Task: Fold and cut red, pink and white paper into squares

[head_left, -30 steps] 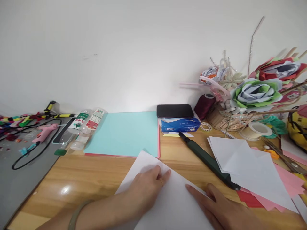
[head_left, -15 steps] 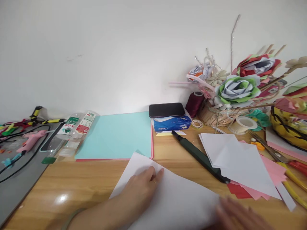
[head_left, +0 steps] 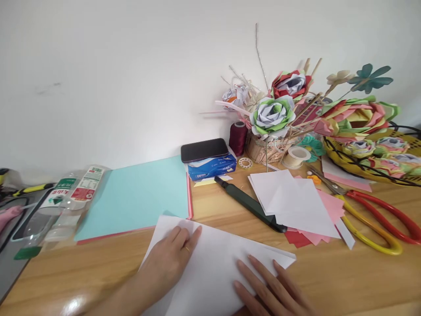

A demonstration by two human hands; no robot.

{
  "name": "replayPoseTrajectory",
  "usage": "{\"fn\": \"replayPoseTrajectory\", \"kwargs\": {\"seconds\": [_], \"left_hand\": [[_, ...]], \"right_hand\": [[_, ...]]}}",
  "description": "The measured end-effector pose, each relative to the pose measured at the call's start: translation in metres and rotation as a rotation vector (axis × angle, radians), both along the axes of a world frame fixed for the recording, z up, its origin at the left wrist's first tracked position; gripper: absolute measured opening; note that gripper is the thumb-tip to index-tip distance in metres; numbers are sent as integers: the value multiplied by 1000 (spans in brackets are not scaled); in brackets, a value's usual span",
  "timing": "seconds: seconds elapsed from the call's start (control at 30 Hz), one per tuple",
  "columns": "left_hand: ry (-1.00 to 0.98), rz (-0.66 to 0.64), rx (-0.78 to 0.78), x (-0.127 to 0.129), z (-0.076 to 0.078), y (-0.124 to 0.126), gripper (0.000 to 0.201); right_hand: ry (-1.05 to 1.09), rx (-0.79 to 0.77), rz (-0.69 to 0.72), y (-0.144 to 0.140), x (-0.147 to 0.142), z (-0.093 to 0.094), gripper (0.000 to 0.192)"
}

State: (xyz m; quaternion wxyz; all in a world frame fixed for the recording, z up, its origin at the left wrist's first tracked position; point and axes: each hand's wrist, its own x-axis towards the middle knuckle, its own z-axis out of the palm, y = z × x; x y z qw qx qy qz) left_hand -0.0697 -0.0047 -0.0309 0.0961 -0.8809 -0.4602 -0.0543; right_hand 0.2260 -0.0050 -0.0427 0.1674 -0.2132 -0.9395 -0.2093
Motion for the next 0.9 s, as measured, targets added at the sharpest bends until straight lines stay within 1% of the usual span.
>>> {"fn": "replayPoseTrajectory", "kwargs": {"seconds": [0.1, 0.27, 0.43, 0.53, 0.6, 0.67, 0.8, 0.9], "left_hand": [[-14, -22, -16, -3, 0, 1, 49], [-102, -7, -51, -5, 6, 4, 50], [-230, -21, -37, -4, 15, 7, 41], [-314, -5, -78, -4, 23, 8, 34], [-358, 18, -118, -4, 25, 8, 32], [-374, 29, -133, -5, 24, 7, 31], [-346, 29, -87, -8, 17, 5, 36], [-319, 19, -82, -9, 17, 5, 38]], "right_hand": [[14, -13, 21, 6, -2, 0, 46], [11, 22, 80, 15, -8, 3, 45], [12, 35, 99, 18, -13, 6, 43], [8, 29, 103, 19, -16, 6, 43], [13, 24, 109, 18, -18, 6, 42], [17, 15, 112, 18, -19, 6, 41], [30, 0, 105, 18, -18, 6, 41], [37, -7, 101, 17, -17, 3, 40]]}}
